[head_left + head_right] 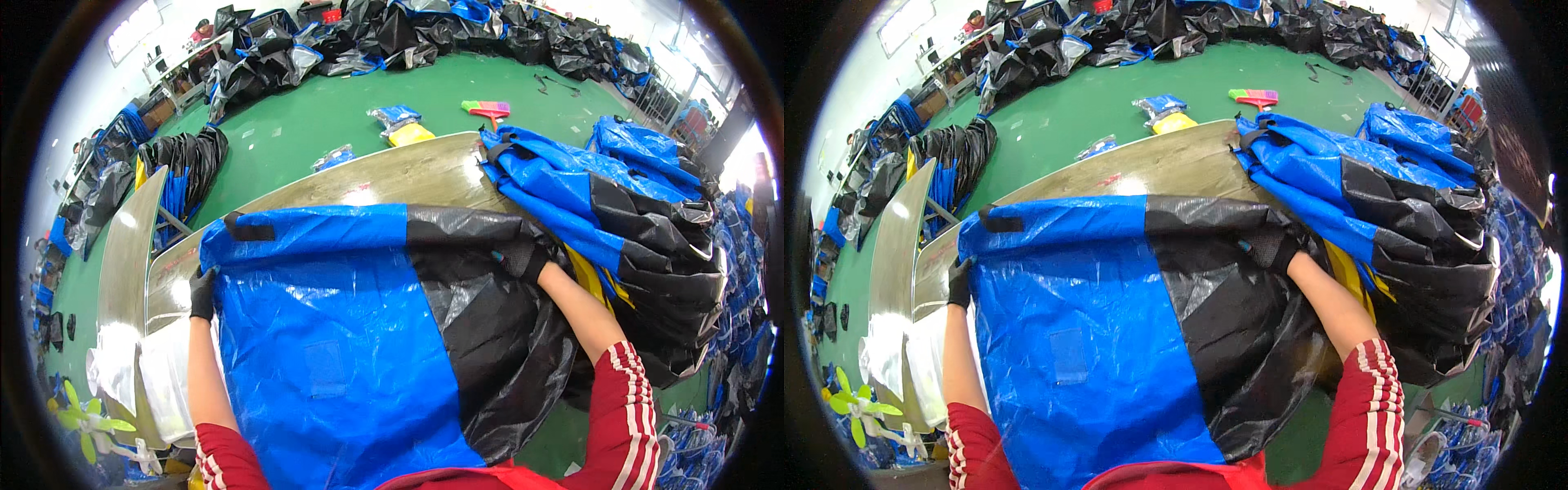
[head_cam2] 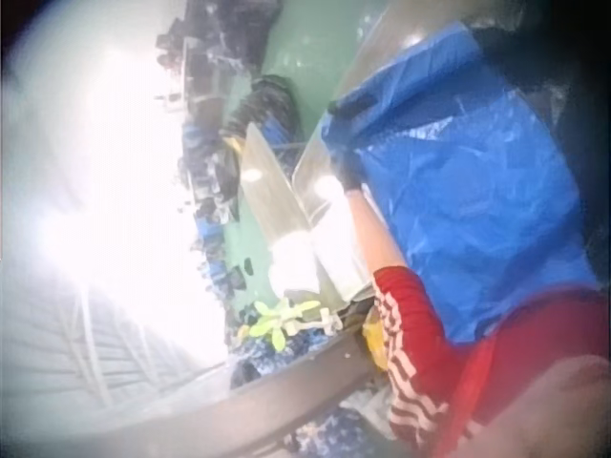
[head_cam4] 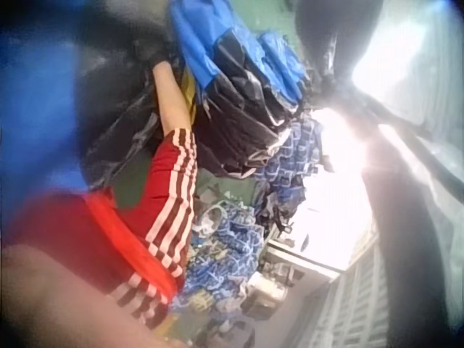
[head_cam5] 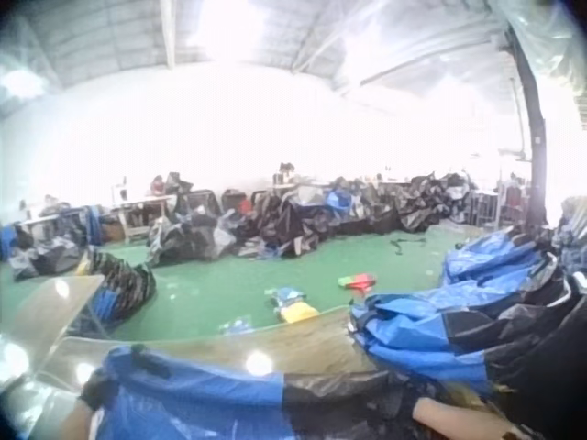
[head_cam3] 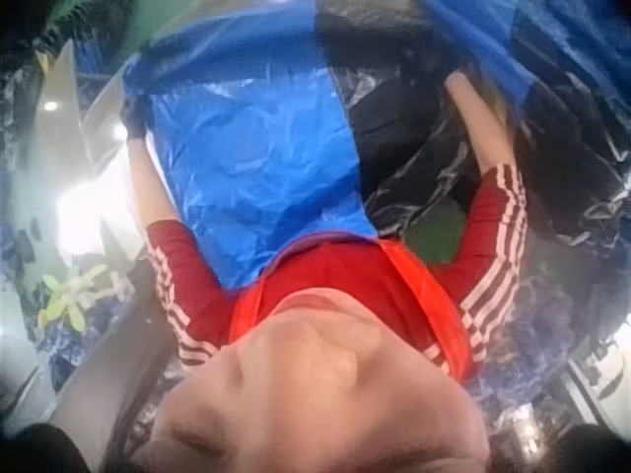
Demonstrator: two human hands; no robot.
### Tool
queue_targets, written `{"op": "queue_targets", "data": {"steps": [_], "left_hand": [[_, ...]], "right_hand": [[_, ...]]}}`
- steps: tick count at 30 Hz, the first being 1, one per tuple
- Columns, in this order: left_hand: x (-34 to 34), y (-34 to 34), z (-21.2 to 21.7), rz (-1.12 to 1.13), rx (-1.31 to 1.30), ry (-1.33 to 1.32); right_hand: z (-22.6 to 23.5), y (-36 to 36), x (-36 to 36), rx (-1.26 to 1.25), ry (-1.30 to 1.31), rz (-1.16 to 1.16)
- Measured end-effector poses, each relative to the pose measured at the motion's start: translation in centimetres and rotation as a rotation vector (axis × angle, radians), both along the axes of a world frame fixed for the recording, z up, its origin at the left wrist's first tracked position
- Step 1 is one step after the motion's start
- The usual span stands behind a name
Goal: The person repeatedly folds large blue and black tarps on a table, then places each folded tarp into a clear plastic bag. The person handles the tarps and bags by hand, repeating the fold-and-bag cycle multiple times.
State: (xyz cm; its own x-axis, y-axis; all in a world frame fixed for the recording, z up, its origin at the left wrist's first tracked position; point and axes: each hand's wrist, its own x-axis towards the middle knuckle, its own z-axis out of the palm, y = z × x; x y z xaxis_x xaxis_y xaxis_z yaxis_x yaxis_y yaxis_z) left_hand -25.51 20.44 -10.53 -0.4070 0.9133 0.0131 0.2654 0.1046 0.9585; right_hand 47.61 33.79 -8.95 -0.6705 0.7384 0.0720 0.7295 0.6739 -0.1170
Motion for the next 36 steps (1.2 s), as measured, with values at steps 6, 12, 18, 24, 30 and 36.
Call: {"op": "queue_targets", "data": {"steps": [6,12,18,24,30,36], "left_hand": [[-4.8,4.5,3.2,-0.345,0.416,1.149],[-5.4,5.5,4.9,-0.172,-0.106,0.583],[1.9,7.5,6.1,0.543,-0.008,0.592],[29.4,5.6,1.4,-0.554,0.545,1.133],[34.8,5.9,-1.3,-0.866,0.526,0.998],[27.2,-9.5,8.3,-0.619,-0.084,1.136]], "right_hand": [[6.7,-5.3,-7.4,-0.159,0.142,-0.047],[11.9,-2.3,-11.2,0.421,0.284,-0.111],[8.9,5.2,-7.9,-0.002,-0.035,-0.262],[11.5,6.7,-10.7,-0.265,0.226,-0.1],[13.0,-2.4,-11.5,0.293,0.068,0.121],[6.1,-14.0,-5.5,-0.142,-0.225,0.412]]}}
